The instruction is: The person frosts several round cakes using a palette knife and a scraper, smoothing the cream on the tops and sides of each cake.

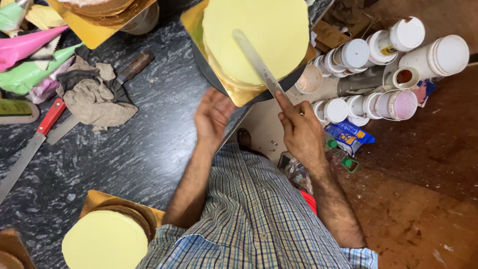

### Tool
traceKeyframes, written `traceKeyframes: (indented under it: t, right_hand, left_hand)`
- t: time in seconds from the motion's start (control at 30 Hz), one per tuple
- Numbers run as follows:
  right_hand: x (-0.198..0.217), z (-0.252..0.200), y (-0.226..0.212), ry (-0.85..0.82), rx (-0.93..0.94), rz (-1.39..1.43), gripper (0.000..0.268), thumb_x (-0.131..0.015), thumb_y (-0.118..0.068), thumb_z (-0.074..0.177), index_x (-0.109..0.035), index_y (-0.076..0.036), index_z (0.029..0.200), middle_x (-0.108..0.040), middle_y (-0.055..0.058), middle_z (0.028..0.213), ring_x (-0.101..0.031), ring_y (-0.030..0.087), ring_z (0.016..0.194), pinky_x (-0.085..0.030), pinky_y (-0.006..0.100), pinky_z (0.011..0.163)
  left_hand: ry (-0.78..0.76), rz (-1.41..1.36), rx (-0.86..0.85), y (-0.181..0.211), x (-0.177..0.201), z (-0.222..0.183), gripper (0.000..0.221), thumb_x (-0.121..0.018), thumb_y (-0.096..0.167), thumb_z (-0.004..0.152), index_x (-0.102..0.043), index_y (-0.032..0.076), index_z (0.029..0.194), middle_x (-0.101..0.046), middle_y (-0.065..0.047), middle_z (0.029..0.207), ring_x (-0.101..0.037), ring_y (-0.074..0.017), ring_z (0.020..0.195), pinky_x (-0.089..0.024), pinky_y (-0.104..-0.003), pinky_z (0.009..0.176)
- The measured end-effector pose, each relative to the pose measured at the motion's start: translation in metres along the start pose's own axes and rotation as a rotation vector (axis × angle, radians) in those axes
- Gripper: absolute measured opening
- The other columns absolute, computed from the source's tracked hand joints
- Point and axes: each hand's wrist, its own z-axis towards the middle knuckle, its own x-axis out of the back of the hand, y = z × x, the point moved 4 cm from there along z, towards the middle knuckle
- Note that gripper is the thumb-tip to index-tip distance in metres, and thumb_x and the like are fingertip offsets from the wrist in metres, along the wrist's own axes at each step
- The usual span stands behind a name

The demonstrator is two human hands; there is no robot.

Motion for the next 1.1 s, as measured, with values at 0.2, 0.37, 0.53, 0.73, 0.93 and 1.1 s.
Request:
traceKeyframes:
  t: [0.2, 0.37, 0.53, 0.73, 0.93, 1.1]
  right_hand:
    - [0.034, 0.025, 0.03, 0.089, -0.196, -0.203, 0.046, -0.066, -0.021, 0.105, -0.06, -0.026, 0.15, -0.052, 0.012, 0.089, -0.057, 0.027, 0.074, -0.052, 0.044, 0.065]
    - [0.02, 0.009, 0.01, -0.021, -0.214, -0.143, 0.049, -0.065, -0.02, 0.102, -0.057, -0.028, 0.149, -0.052, 0.014, 0.093, -0.06, 0.031, 0.075, -0.055, 0.044, 0.064]
    - [0.017, -0.003, -0.006, 0.034, -0.067, -0.145, 0.051, -0.068, -0.018, 0.1, -0.059, -0.026, 0.149, -0.052, 0.016, 0.094, -0.061, 0.033, 0.08, -0.053, 0.047, 0.07]
    - [0.012, -0.007, -0.006, 0.006, -0.092, -0.161, 0.051, -0.066, -0.017, 0.101, -0.057, -0.024, 0.151, -0.052, 0.017, 0.095, -0.061, 0.034, 0.08, -0.053, 0.047, 0.07]
    - [0.005, -0.009, -0.007, 0.013, -0.101, -0.155, 0.051, -0.065, -0.017, 0.102, -0.056, -0.024, 0.151, -0.051, 0.016, 0.095, -0.061, 0.031, 0.079, -0.054, 0.045, 0.068]
    - [0.004, -0.008, -0.01, 0.019, -0.117, -0.164, 0.051, -0.065, -0.018, 0.102, -0.056, -0.026, 0.151, -0.05, 0.014, 0.093, -0.06, 0.029, 0.077, -0.054, 0.044, 0.066]
  left_hand:
    - [0.108, 0.351, -0.076, 0.073, -0.007, 0.067, 0.06, -0.049, 0.052, 0.104, -0.062, -0.002, 0.128, -0.074, -0.015, 0.113, -0.072, -0.0227, 0.095, -0.062, -0.035, 0.081]
    - [0.281, 0.324, -0.177, 0.005, 0.0, 0.036, 0.046, -0.056, 0.039, 0.101, -0.056, 0.001, 0.127, -0.073, -0.011, 0.112, -0.075, -0.0207, 0.093, -0.065, -0.035, 0.078]
    - [-0.144, 0.821, 0.163, -0.061, 0.002, -0.022, 0.042, -0.066, 0.014, 0.101, -0.05, -0.003, 0.136, -0.064, -0.016, 0.129, -0.065, -0.0232, 0.111, -0.057, -0.033, 0.087]
    - [0.003, 0.307, -0.152, -0.009, 0.018, 0.019, 0.077, -0.052, -0.017, 0.079, -0.041, 0.007, 0.152, -0.058, -0.018, 0.146, -0.06, -0.0275, 0.127, -0.052, -0.039, 0.1]
    - [-0.043, 0.467, 0.186, -0.062, -0.01, -0.022, 0.063, -0.048, -0.005, 0.099, -0.03, -0.001, 0.159, -0.027, -0.03, 0.156, -0.033, -0.0445, 0.14, -0.037, -0.058, 0.117]
    - [-0.22, 0.933, 0.07, -0.035, 0.001, 0.001, 0.055, -0.064, -0.011, 0.095, -0.053, 0.0, 0.148, -0.041, -0.014, 0.164, -0.049, -0.0297, 0.145, -0.047, -0.047, 0.119]
